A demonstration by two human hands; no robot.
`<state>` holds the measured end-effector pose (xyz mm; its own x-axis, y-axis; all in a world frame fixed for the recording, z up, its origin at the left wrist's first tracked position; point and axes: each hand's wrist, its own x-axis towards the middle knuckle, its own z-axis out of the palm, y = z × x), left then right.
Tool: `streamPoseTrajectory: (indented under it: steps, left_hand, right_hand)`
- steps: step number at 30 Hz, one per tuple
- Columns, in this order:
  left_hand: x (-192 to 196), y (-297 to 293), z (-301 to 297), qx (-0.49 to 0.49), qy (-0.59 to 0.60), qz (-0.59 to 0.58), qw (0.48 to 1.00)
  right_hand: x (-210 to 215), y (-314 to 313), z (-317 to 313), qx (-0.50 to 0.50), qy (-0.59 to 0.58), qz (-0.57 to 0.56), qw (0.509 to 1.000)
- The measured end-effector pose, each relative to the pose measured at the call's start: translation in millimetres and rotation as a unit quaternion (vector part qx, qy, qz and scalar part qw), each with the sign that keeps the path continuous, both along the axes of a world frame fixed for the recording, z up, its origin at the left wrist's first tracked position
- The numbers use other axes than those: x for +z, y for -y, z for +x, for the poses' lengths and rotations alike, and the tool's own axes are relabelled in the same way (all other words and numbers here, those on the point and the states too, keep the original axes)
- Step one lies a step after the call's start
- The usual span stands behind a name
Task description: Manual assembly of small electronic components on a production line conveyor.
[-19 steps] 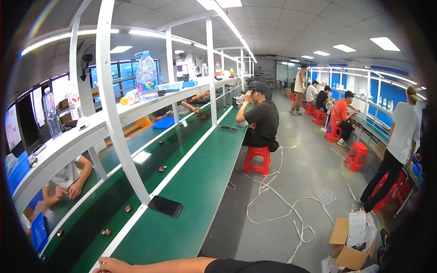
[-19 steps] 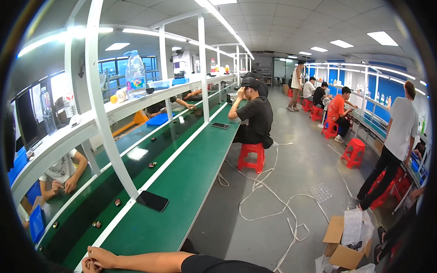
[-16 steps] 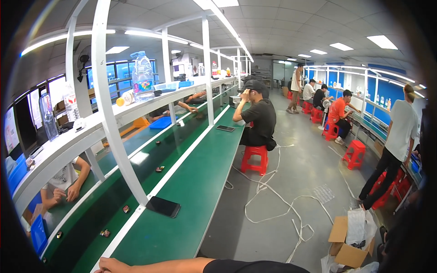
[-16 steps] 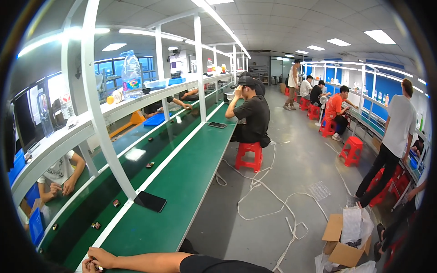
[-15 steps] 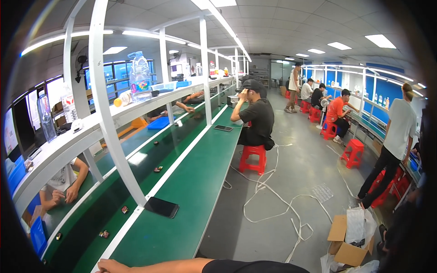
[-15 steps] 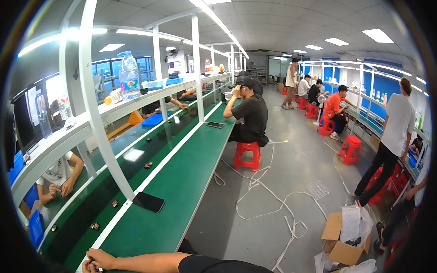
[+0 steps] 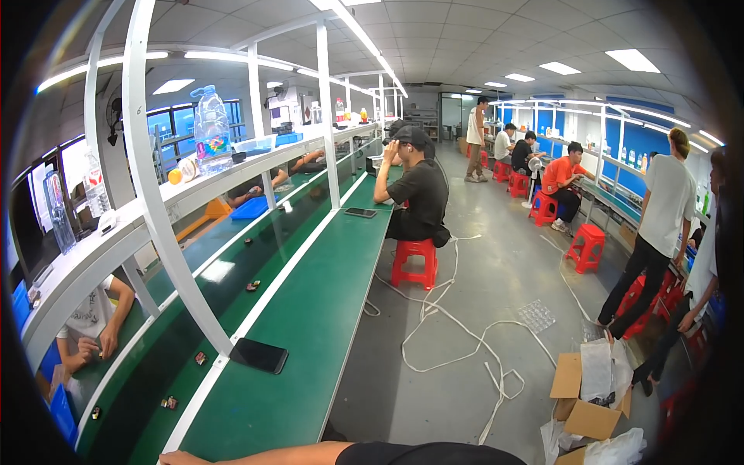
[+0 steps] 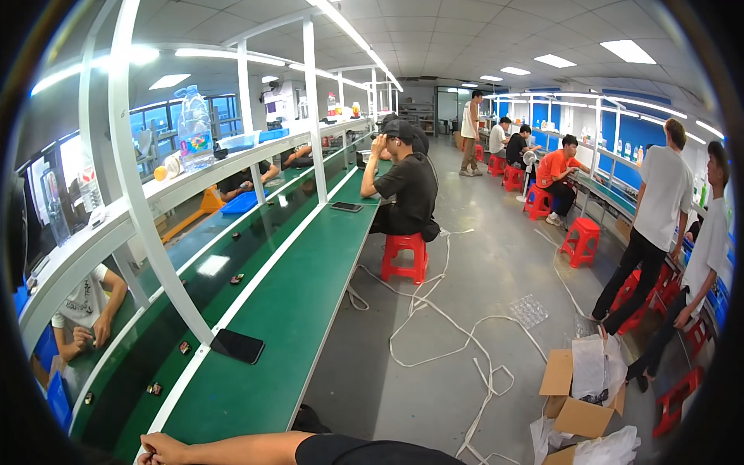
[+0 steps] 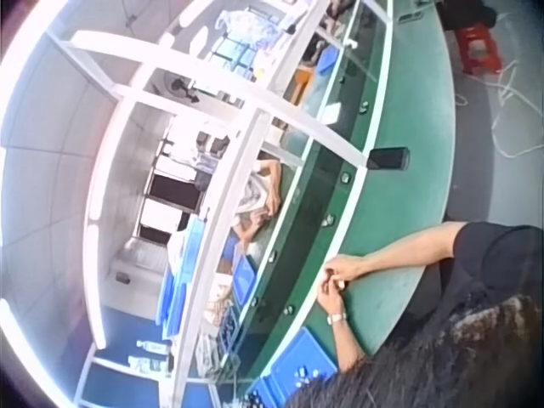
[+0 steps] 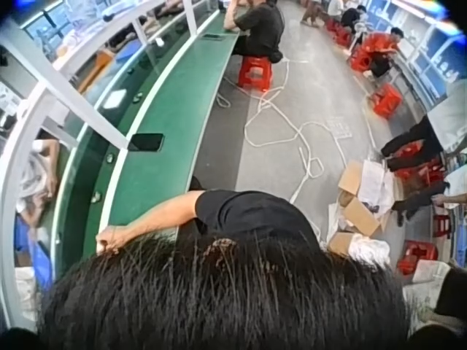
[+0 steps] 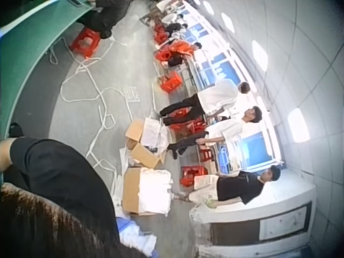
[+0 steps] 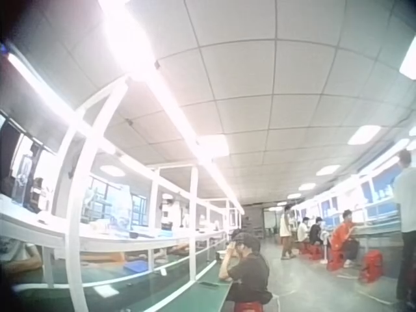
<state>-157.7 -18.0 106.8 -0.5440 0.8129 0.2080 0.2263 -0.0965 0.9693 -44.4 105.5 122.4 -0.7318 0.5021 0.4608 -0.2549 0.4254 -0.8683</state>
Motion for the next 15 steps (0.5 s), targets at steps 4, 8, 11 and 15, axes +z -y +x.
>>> streamPoseTrajectory:
  steps: [4, 8, 11, 15]
  left_hand:
    - [7, -1, 7, 0.001, -0.052, 0.027, 0.998]
    - [14, 2, 11, 0.001, -0.018, 0.021, 1.0]
    - [13, -1, 12, 0.004, 0.03, 0.007, 1.0]
    - [-5, 3, -1, 0.021, 0.017, 0.005, 1.0]
  right_hand:
    - [7, 0, 7, -0.042, -0.028, 0.068, 0.996]
    - [16, 1, 10, -0.036, 0.072, 0.049, 0.996]
    - [12, -7, 13, -0.017, 0.057, 0.016, 0.998]
    - [16, -1, 18, -0.018, 0.062, 0.059, 0.996]
